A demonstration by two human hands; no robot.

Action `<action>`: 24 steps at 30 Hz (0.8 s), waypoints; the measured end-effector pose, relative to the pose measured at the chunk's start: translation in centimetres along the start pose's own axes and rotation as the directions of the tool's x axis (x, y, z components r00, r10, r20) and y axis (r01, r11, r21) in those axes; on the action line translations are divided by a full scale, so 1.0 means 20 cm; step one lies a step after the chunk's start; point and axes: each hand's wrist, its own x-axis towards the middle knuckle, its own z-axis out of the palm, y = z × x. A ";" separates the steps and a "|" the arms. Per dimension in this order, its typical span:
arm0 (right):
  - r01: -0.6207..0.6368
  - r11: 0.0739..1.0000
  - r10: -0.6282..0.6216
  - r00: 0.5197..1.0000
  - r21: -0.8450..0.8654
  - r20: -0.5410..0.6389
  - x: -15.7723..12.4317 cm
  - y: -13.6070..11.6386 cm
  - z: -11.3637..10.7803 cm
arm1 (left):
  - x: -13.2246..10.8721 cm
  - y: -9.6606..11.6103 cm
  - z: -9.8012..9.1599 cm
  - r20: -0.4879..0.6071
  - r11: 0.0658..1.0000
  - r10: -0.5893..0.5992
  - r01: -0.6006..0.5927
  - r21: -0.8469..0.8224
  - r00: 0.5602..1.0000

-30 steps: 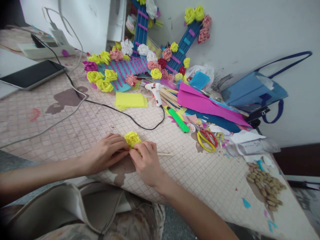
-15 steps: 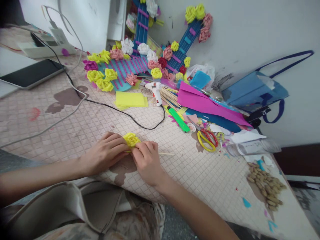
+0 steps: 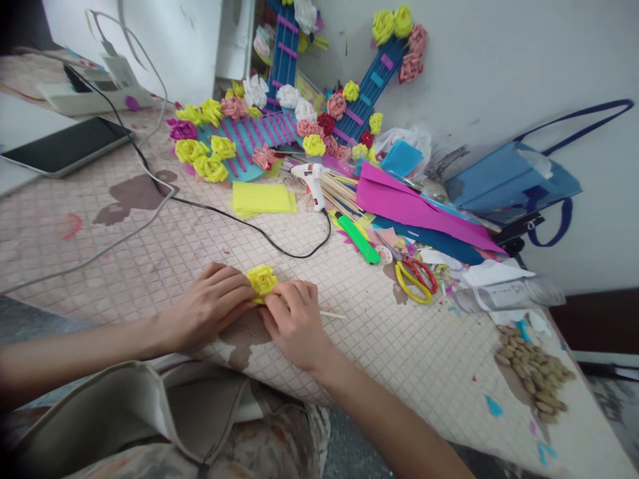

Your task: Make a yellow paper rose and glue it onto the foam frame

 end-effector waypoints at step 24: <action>-0.086 0.988 0.090 0.996 0.128 -0.026 -0.02 0.01 -0.03 | -0.03 0.00 0.00 -0.071 0.996 0.030 -0.023 0.088 0.997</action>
